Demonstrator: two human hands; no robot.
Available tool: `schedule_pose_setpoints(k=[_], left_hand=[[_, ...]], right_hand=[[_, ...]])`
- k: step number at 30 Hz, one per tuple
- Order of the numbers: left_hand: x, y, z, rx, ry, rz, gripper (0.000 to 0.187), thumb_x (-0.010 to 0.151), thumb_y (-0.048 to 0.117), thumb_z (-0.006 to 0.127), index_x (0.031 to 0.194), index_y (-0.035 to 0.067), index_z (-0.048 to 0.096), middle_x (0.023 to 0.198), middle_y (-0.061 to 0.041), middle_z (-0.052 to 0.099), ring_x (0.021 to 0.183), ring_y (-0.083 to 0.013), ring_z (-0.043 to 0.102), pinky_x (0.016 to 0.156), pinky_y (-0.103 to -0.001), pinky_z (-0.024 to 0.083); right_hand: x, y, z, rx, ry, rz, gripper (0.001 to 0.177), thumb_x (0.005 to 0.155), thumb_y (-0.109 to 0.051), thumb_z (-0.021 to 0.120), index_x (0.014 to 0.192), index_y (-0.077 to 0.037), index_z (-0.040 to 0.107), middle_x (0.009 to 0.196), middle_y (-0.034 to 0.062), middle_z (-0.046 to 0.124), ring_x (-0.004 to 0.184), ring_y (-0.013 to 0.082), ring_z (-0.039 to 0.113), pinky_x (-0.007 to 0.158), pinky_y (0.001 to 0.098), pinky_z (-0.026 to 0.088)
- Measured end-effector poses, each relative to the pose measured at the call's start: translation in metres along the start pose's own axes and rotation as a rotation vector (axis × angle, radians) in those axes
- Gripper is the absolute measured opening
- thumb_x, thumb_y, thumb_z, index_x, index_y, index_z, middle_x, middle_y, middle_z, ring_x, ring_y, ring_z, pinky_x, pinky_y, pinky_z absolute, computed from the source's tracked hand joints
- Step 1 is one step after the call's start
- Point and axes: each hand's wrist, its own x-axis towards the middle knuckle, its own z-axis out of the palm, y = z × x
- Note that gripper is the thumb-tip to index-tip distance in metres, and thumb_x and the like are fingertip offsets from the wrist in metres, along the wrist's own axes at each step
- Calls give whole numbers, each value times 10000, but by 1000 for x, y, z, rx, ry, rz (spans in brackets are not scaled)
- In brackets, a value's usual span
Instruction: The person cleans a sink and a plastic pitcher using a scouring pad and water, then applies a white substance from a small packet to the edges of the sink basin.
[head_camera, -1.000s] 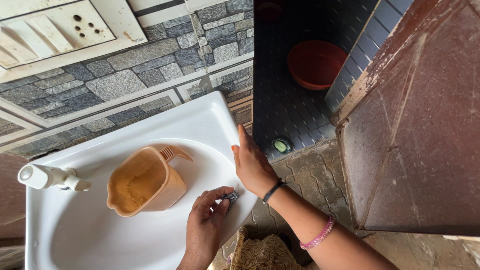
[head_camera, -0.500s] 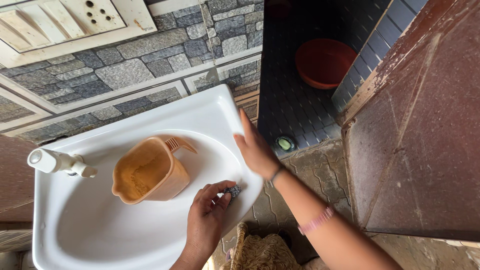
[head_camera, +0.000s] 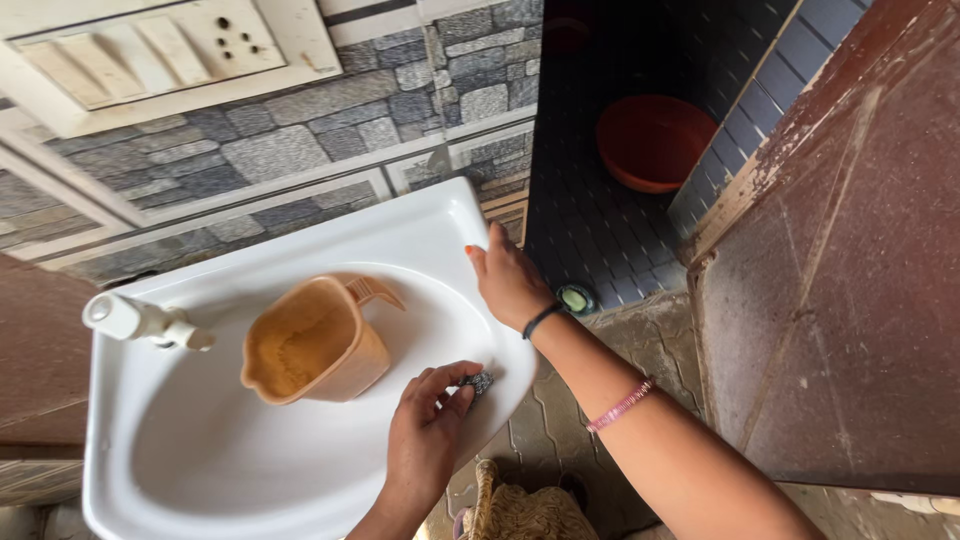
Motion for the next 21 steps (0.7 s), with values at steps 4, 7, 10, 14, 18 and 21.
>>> schedule_pose_setpoints(k=[4,7,10,14,18,21], left_hand=[[7,-21,2,-286,9,-71,257,927,96,647,1166,77,737,950,-4,645,784,-113,560,754,-262,504],[13,-33,-10,-630,21,-160,256,967,104,612,1187,36,724,944,-12,668,816,-107,544,755,-259,470],[19,-36,-45,-677,174,-164,260,983,129,583,1192,44,714,930,-10,685,788,-124,526,704,-270,440],[26,-50,-121,-510,436,53,256,1000,135,591,1228,62,681,926,4,655,817,-97,550,723,-253,450],[37,-74,-163,-300,516,137,251,997,116,621,1228,42,682,937,-12,657,817,-99,549,734,-253,498],[30,-93,-169,-203,571,108,262,979,111,641,1230,53,688,953,-38,666,812,-114,574,710,-268,521]], right_hand=[[-19,-4,-10,-194,58,-121,450,1024,-252,544,1308,83,447,959,290,698,867,432,713,707,487,583],[-36,-25,-33,-602,-12,-122,340,928,-146,556,1193,63,590,827,210,738,752,350,750,637,433,600],[-42,-69,-39,-723,-3,-234,173,892,-103,559,947,-32,707,855,187,743,796,327,748,675,421,591],[-42,-128,8,-221,-123,-507,165,882,-133,579,872,-90,738,927,147,726,879,334,711,753,443,557],[-22,-162,93,-125,-392,-571,210,876,-97,582,1001,-95,750,1020,133,741,986,311,705,866,422,543],[-2,-172,137,-455,-880,-280,274,917,-201,611,1158,-151,731,1211,113,711,1139,302,658,968,410,509]])
